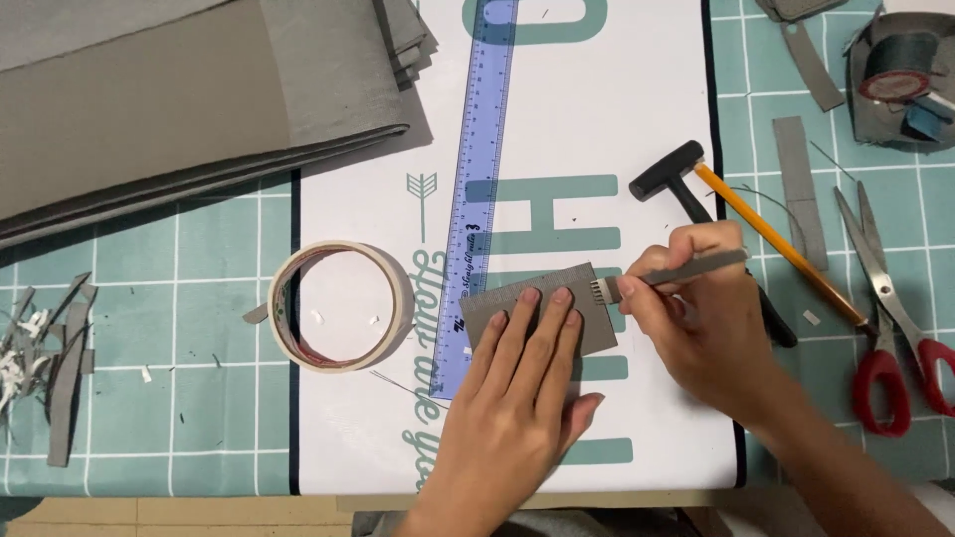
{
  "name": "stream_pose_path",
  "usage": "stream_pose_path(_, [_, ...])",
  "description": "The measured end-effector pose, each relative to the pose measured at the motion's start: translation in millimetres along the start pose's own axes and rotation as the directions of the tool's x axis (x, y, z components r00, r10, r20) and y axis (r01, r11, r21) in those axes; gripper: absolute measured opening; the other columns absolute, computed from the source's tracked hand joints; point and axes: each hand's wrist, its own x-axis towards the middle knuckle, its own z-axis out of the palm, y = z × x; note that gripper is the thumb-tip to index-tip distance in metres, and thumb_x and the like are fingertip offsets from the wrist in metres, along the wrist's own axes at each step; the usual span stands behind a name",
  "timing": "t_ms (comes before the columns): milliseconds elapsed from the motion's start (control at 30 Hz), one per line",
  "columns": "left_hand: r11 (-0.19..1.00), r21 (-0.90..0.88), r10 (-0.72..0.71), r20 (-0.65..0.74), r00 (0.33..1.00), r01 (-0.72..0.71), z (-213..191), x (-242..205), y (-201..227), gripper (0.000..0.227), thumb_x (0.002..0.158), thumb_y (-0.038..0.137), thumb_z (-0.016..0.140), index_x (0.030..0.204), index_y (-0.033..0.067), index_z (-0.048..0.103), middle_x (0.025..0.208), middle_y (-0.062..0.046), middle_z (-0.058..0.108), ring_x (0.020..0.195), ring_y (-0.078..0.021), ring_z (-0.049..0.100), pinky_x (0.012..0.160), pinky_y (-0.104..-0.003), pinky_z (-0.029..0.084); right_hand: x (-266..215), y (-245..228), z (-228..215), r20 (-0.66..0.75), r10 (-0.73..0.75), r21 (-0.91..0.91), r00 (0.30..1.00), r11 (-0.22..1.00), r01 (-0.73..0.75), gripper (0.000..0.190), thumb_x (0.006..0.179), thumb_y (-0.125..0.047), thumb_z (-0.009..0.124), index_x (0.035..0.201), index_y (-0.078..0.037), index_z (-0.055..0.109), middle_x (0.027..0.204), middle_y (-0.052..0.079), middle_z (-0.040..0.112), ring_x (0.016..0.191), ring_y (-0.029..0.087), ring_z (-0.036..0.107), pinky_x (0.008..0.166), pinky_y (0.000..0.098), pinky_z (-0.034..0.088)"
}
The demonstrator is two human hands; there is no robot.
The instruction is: Punching stitching holes into a piece of grey material using a prong punch and a mallet.
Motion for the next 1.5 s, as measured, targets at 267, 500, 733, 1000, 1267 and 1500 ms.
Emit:
stream_pose_path(267, [0.999,-0.038,-0.016,0.01,1.0,0.016,0,1,-2,0.049,0.112,0.031,0.045,0.143,-0.0062,0.054,0.152,-0.021,0.053,0.142,-0.0404,0.052,0.115,-0.05,0.046,1,-4,1,-0.005,-0.025,0.278,1.0,0.96,0.026,0.028,0.098,0.0,0.054,0.098,-0.011,0.028,0.064,0.004,0.059,0.048,0.011,0.038,0.047,0.0214,0.028])
stream_pose_path(500, [1.0,-0.025,-0.012,0.02,1.0,0.013,-1,2,-3,0.048,0.112,0.031,0.047,0.141,-0.006,0.057,0.151,-0.02,0.055,0.14,-0.0396,0.054,0.115,-0.05,0.047,0,-6,1,-0.016,-0.041,0.307,0.999,0.951,0.044,0.028,0.099,-0.002,0.055,0.101,-0.011,0.028,0.069,0.007,0.052,0.049,0.011,0.048,0.046,0.0197,0.03])
stream_pose_path(733, [0.999,-0.046,-0.023,0.033,0.999,0.024,-2,3,-3,0.047,0.112,0.029,0.046,0.142,-0.0061,0.056,0.151,-0.021,0.054,0.141,-0.0393,0.053,0.114,-0.05,0.048,-1,-7,2,-0.023,-0.043,0.196,0.999,0.98,0.046,0.028,0.099,-0.005,0.056,0.1,-0.009,0.028,0.068,0.004,0.052,0.048,0.011,0.045,0.05,0.022,0.031])
stream_pose_path(1000, [0.999,-0.025,-0.022,0.042,0.999,0.023,-1,2,-3,0.047,0.113,0.029,0.043,0.143,-0.0049,0.056,0.152,-0.02,0.053,0.141,-0.0387,0.053,0.114,-0.05,0.047,-7,-4,5,-0.046,-0.019,0.153,0.999,0.988,0.026,0.025,0.099,-0.003,0.059,0.098,-0.005,0.034,0.079,0.008,0.051,0.051,0.012,0.053,0.046,0.0191,0.037])
stream_pose_path(1267, [0.998,-0.046,-0.034,0.031,0.999,0.036,-1,3,-3,0.047,0.113,0.029,0.041,0.142,-0.005,0.056,0.151,-0.02,0.054,0.141,-0.0384,0.053,0.113,-0.049,0.048,-10,0,5,-0.061,-0.016,-0.083,0.998,0.997,0.011,0.024,0.1,-0.013,0.06,0.076,-0.009,0.057,0.085,0.001,0.044,0.058,0.01,0.043,0.053,0.0242,0.035])
stream_pose_path(1500, [0.999,-0.031,-0.026,0.031,0.999,0.027,0,3,-4,0.048,0.113,0.029,0.04,0.143,-0.0053,0.056,0.152,-0.02,0.054,0.141,-0.0384,0.053,0.114,-0.049,0.048,-10,-6,8,-0.071,-0.031,-0.068,0.997,0.997,0.026,0.027,0.1,-0.008,0.06,0.075,-0.007,0.051,0.081,0.002,0.046,0.067,0.011,0.048,0.061,0.0272,0.036])
